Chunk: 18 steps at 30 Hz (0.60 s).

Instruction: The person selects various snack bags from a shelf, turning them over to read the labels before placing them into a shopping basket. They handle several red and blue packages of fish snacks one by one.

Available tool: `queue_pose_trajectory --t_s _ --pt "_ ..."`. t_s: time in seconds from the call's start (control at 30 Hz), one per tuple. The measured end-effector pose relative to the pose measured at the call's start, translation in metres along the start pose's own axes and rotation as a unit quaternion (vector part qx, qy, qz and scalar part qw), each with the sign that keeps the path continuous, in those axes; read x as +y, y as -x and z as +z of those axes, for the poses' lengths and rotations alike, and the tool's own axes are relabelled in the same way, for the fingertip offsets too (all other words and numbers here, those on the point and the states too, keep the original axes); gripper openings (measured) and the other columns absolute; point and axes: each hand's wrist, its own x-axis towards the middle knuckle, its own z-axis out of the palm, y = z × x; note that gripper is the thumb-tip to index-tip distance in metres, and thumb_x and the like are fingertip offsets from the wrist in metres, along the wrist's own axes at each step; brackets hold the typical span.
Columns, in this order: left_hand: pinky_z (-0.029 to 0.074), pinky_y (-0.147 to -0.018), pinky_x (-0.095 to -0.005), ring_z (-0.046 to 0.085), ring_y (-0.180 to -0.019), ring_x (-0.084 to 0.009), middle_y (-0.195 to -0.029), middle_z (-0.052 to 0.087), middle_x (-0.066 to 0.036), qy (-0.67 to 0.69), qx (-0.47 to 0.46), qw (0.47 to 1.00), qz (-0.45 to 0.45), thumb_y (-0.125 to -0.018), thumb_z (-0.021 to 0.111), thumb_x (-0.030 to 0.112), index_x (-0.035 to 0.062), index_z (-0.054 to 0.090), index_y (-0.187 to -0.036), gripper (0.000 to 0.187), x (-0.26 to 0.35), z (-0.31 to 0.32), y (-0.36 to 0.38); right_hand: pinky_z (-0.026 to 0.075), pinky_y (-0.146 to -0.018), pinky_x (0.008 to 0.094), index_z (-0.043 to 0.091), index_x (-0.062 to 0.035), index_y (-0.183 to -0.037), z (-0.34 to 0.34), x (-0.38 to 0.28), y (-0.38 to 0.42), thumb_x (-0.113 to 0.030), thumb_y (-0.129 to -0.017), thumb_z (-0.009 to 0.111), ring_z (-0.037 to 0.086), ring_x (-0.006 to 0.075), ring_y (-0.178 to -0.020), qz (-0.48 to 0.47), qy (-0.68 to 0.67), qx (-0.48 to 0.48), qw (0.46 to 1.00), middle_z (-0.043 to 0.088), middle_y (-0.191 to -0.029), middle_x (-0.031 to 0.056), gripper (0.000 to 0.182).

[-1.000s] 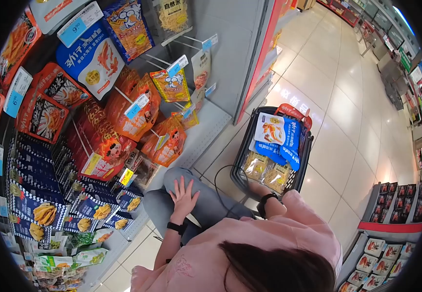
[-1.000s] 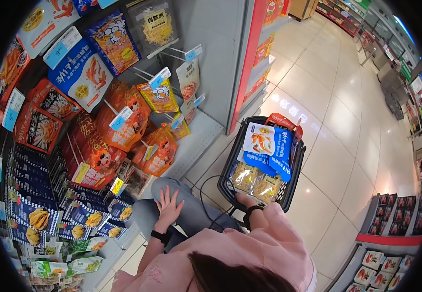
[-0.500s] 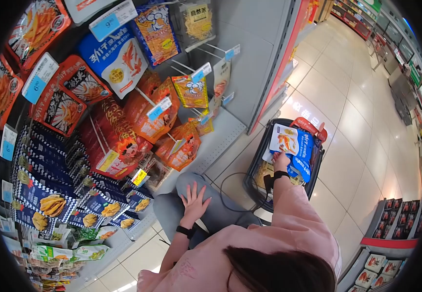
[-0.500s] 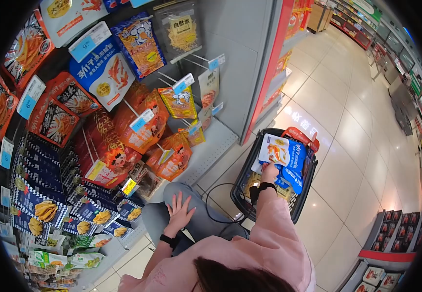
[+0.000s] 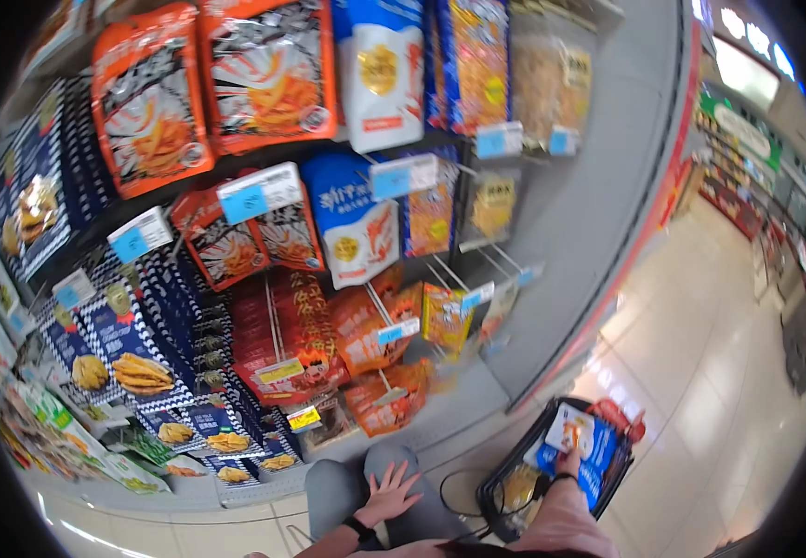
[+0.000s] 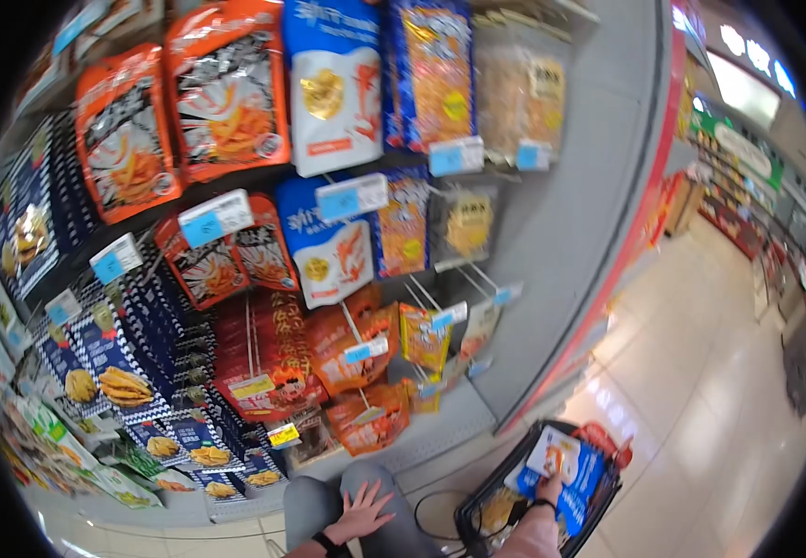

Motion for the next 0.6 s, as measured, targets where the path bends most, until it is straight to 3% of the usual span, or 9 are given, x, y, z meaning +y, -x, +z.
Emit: queue_pose_trajectory --t_s 0.07,0.1,0.13,0.2,0.27,0.4,0.43,0.53,0.6 --pt "0.006 -0.092 -0.0622 0.001 -0.127 -0.0293 -0.139 0.005 -0.006 0.003 -0.005 1.000 -0.004 -0.082 0.035 0.050 0.0255 0.025 -0.129 0.054 -0.002 0.004 -0.004 0.046 -0.057 0.0317 0.050 -0.0080 -0.100 -0.014 -0.016 -0.004 -0.012 -0.078 0.048 0.056 0.0191 -0.072 0.109 0.228 -0.129 0.959 0.057 -0.085 0.0063 0.023" --pt "0.005 -0.092 -0.0621 0.000 -0.128 -0.0291 -0.139 0.005 -0.006 -0.002 -0.034 0.999 -0.006 -0.082 0.034 0.051 0.0258 0.024 -0.129 0.054 -0.002 0.005 -0.005 0.044 -0.052 0.0295 0.051 -0.0067 -0.097 -0.003 -0.014 -0.010 -0.014 -0.076 0.049 0.055 0.0185 -0.066 0.280 -0.149 0.003 0.948 0.056 -0.080 0.0054 0.022" --pt "0.005 -0.092 -0.0621 0.000 -0.128 -0.0291 -0.139 0.005 -0.006 -0.003 -0.025 1.000 -0.007 -0.082 0.034 0.051 0.0258 0.024 -0.129 0.054 -0.001 0.003 -0.005 0.042 -0.047 0.0273 0.052 -0.0055 -0.095 0.006 -0.020 -0.017 -0.016 -0.075 0.050 0.054 0.0178 -0.060 0.403 -0.500 0.126 0.756 0.056 -0.074 0.0045 0.022" --pt "0.004 -0.092 -0.0619 -0.002 -0.128 -0.0289 -0.139 0.004 -0.006 0.000 -0.035 0.999 0.002 -0.083 0.032 0.052 0.0260 0.024 -0.130 0.054 0.002 0.000 -0.004 0.036 -0.039 0.0245 0.054 -0.0040 -0.079 0.013 -0.026 -0.026 -0.017 -0.073 0.051 0.048 0.0157 -0.047 0.377 -0.485 0.169 0.771 0.052 -0.062 0.0041 0.015" --pt "0.007 -0.092 -0.0626 0.000 -0.128 -0.0297 -0.139 0.005 -0.006 0.004 -0.045 0.999 0.000 -0.082 0.034 0.052 0.0259 0.024 -0.129 0.055 0.004 -0.006 -0.007 0.032 -0.035 0.0245 0.050 -0.0052 -0.064 0.010 -0.035 -0.029 -0.016 -0.071 0.051 0.044 0.0139 -0.042 0.321 -0.307 0.156 0.882 0.049 -0.056 0.0047 0.013" --pt "0.012 -0.091 -0.0631 0.004 -0.127 -0.0312 -0.139 0.009 -0.006 -0.002 -0.111 0.994 0.014 -0.082 0.037 0.050 0.0253 0.026 -0.129 0.054 -0.008 -0.015 -0.013 0.024 -0.034 0.0220 0.046 -0.0050 -0.052 -0.013 -0.121 -0.007 -0.016 -0.075 0.048 0.036 0.0087 -0.037 0.231 -0.378 0.138 0.886 0.043 -0.045 0.0003 0.026" --pt "0.013 -0.091 -0.0632 0.006 -0.127 -0.0318 -0.138 0.011 -0.006 0.019 -0.127 0.991 0.026 -0.082 0.038 0.050 0.0256 0.026 -0.128 0.054 -0.014 -0.014 -0.015 0.027 -0.037 0.0222 0.045 -0.0063 -0.053 -0.030 -0.155 0.004 -0.012 -0.072 0.049 0.039 0.0091 -0.041 0.171 -0.307 0.098 0.931 0.043 -0.049 -0.0001 0.020" --pt "0.017 -0.096 -0.0535 0.013 -0.126 -0.0301 -0.136 0.019 -0.010 0.064 -0.142 0.986 0.051 -0.082 0.038 0.051 0.0171 0.027 -0.129 0.059 -0.042 0.002 -0.037 0.036 -0.044 0.0235 0.042 -0.0089 -0.054 -0.048 -0.242 0.028 -0.008 -0.065 0.051 0.044 0.0108 -0.048 0.161 -0.503 0.034 0.849 0.043 -0.055 0.0001 0.014" --pt "0.022 -0.098 -0.0400 0.024 -0.123 -0.0269 -0.131 0.027 -0.015 0.342 -0.075 0.937 0.019 -0.083 0.038 0.047 0.0065 0.026 -0.127 0.061 -0.021 -0.050 -0.025 0.044 -0.057 0.0287 0.039 -0.0091 -0.054 -0.038 -0.251 0.039 -0.007 -0.055 0.051 0.047 0.0148 -0.056 0.219 -0.579 -0.061 0.783 0.042 -0.057 0.0012 0.012"
